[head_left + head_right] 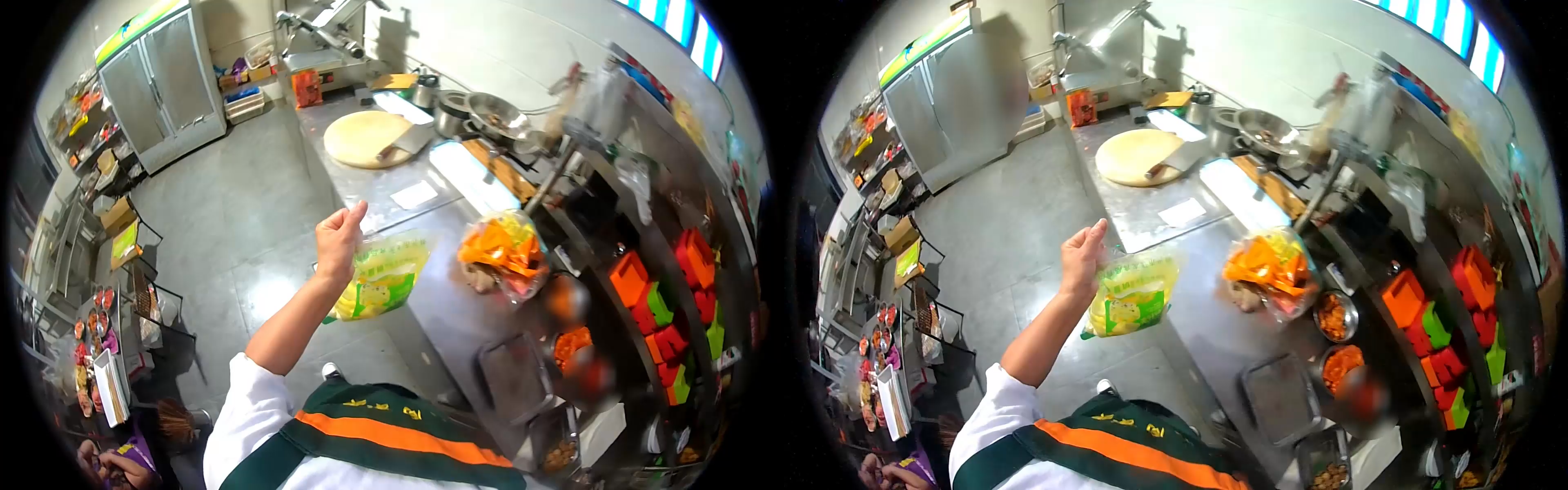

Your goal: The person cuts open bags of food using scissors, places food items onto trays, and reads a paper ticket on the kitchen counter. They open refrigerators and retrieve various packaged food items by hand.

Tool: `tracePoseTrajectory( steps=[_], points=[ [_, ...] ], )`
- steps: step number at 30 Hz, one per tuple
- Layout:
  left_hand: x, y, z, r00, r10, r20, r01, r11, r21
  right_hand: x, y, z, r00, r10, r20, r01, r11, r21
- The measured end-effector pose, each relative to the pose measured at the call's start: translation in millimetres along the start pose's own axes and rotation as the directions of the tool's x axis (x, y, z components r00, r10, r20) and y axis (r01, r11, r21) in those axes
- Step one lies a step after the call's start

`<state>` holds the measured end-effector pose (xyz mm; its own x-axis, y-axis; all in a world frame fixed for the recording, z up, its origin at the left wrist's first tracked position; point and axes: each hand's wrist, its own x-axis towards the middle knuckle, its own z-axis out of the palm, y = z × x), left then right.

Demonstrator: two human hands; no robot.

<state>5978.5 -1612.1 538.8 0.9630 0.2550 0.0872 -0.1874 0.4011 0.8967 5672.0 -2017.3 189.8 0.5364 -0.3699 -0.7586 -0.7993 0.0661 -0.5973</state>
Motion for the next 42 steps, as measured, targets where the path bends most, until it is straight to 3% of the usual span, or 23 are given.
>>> tracePoseTrajectory(
  steps=[4, 8, 11, 14, 15, 19, 20, 23, 25, 26, 28, 29, 31, 33, 34, 35, 37, 39, 40, 41, 42],
  points=[
    [47, 24, -102, 0.993, 0.054, -0.105, -0.038, 0.987, 0.156, 4, -46, 114, 0.959, 0.165, 0.230, -0.093, 0.951, -0.297],
    [89, 47, -217, 0.964, 0.148, -0.220, -0.057, 0.926, 0.374, 10, -116, 208, 0.946, 0.196, 0.256, -0.059, 0.885, -0.461],
    [116, 69, -302, 0.915, 0.184, -0.358, -0.030, 0.918, 0.396, 36, -167, 276, 0.951, 0.241, 0.196, -0.069, 0.778, -0.625],
    [150, 95, -367, 0.851, 0.220, -0.477, 0.006, 0.904, 0.428, 53, -254, 354, 0.934, 0.279, 0.225, -0.183, 0.910, -0.372],
    [146, 112, -394, 0.795, 0.246, -0.554, 0.038, 0.892, 0.451, 61, -283, 384, 0.921, 0.286, 0.265, -0.133, 0.870, -0.474],
    [179, 145, -461, 0.635, 0.455, -0.624, 0.026, 0.795, 0.606, 110, -407, 531, 0.823, 0.265, 0.501, 0.051, 0.845, -0.532],
    [190, 152, -481, 0.579, 0.449, -0.680, 0.060, 0.808, 0.586, 124, -437, 582, 0.785, 0.240, 0.571, 0.146, 0.824, -0.547],
    [225, 181, -535, 0.480, 0.498, -0.722, -0.034, 0.833, 0.552, 124, -522, 746, 0.635, 0.106, 0.765, 0.488, 0.713, -0.504],
    [243, 206, -565, 0.385, 0.535, -0.752, -0.032, 0.822, 0.569, 109, -572, 863, 0.328, 0.087, 0.941, 0.713, 0.630, -0.307],
    [253, 211, -577, 0.321, 0.545, -0.774, -0.042, 0.825, 0.563, 70, -593, 916, 0.208, -0.026, 0.978, 0.810, 0.565, -0.157],
    [281, 228, -595, 0.244, 0.546, -0.801, -0.037, 0.831, 0.555, -11, -640, 1008, 0.033, -0.028, 0.999, 0.877, 0.480, -0.015],
    [294, 235, -609, 0.210, 0.542, -0.813, -0.041, 0.836, 0.547, -38, -650, 1054, -0.104, -0.029, 0.994, 0.902, 0.419, 0.107],
    [324, 242, -640, 0.173, 0.558, -0.812, -0.039, 0.827, 0.561, -97, -669, 1125, -0.197, 0.086, 0.977, 0.923, 0.353, 0.155],
    [355, 245, -676, 0.122, 0.580, -0.805, -0.071, 0.814, 0.576, -124, -672, 1195, -0.251, 0.086, 0.964, 0.922, 0.324, 0.211],
    [369, 244, -694, 0.112, 0.536, -0.836, 0.001, 0.842, 0.540, -124, -674, 1222, -0.293, 0.084, 0.952, 0.918, 0.302, 0.256],
    [385, 244, -715, 0.115, 0.534, -0.838, 0.001, 0.843, 0.537, -112, -677, 1252, -0.289, 0.083, 0.954, 0.920, 0.300, 0.253],
    [419, 245, -756, 0.067, 0.567, -0.821, 0.080, 0.817, 0.571, -54, -679, 1307, -0.214, 0.085, 0.973, 0.977, 0.032, 0.212],
    [456, 255, -793, 0.077, 0.531, -0.844, -0.006, 0.846, 0.532, 35, -695, 1330, -0.248, 0.073, 0.966, 0.922, -0.290, 0.258],
    [473, 261, -808, 0.061, 0.518, -0.853, -0.013, 0.855, 0.518, 60, -712, 1319, -0.044, 0.074, 0.996, 0.931, -0.358, 0.068],
    [488, 272, -819, 0.044, 0.523, -0.851, -0.028, 0.853, 0.522, 131, -722, 1315, 0.028, 0.129, 0.991, 0.960, -0.280, 0.010],
    [511, 286, -830, 0.022, 0.504, -0.863, -0.002, 0.863, 0.505, 144, -747, 1295, 0.412, 0.106, 0.905, 0.893, -0.244, -0.378]
  ],
)
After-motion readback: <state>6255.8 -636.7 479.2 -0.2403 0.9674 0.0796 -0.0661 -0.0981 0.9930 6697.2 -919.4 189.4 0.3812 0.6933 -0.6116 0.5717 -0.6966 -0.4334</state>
